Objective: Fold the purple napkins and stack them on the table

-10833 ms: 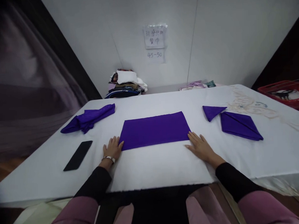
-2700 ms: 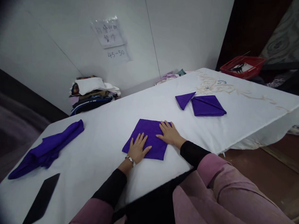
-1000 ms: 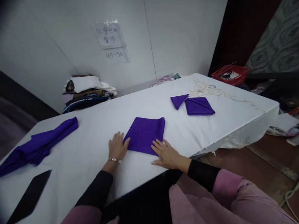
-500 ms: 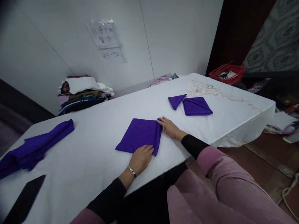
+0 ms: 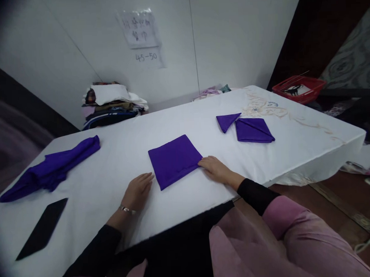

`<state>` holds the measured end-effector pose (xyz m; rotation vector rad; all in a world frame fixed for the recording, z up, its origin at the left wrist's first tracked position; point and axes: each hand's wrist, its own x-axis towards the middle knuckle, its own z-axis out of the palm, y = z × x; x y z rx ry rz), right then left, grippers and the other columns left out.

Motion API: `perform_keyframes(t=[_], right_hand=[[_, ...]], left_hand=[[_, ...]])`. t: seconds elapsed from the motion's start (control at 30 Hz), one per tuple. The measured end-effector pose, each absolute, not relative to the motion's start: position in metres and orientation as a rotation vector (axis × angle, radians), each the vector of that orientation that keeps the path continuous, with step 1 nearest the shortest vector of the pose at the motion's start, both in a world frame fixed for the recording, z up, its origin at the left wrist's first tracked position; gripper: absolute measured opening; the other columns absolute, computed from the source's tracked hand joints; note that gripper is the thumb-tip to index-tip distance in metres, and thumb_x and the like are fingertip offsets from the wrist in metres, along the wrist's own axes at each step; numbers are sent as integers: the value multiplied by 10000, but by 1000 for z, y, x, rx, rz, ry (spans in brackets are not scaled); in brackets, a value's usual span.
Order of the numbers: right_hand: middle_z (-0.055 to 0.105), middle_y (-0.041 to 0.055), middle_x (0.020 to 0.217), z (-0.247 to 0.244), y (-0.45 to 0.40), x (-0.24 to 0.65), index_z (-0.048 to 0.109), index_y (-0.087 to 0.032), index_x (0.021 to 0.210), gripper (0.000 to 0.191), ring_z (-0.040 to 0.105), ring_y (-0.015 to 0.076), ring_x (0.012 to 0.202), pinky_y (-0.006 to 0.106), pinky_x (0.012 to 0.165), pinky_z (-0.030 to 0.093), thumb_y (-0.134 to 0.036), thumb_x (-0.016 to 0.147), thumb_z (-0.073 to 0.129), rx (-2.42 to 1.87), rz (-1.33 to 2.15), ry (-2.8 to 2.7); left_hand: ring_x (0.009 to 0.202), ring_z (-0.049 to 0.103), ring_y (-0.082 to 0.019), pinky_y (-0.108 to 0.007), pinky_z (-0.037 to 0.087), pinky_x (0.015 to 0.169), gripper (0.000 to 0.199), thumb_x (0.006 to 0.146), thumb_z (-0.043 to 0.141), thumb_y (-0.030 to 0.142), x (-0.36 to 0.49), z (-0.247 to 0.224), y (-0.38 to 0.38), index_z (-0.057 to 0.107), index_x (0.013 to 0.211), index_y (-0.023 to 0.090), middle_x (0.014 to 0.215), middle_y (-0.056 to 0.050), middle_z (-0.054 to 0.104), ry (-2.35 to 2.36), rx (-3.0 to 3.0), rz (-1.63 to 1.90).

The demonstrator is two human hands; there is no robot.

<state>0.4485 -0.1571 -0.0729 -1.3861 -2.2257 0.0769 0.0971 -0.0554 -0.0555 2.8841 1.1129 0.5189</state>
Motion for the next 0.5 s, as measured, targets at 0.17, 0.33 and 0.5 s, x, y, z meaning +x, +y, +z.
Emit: perform_keyframes(t=[0.17,0.33,0.5], right_hand=[[597,88,1163,-80,-156,463,532,-218,1195,385,530,233,1105,467,941,436,-138,827,451,-1453,79,-2000],[607,79,1146,-76,-149,470,584,-228,1135,319,526,230,1108,464,927,454,-157,849,460,-1432,49,-2001],[631,96,1090,-69,-137,462,643,-197,1030,243,546,223,1065,424,889,473,-170,883,451,-1368,-56,-2115]], left_hand=[[1047,559,-229,-415,432,913,322,841,486,325,127,-57,-81,604,1105,183,1158,-87,625,1062,2839,620],[984,549,-241,-408,449,850,287,823,523,348,146,-55,-92,638,1027,182,1053,-88,648,1095,2861,620],[887,538,-205,-341,466,813,205,840,501,289,146,-55,-92,654,916,176,904,-76,642,1103,2892,689]])
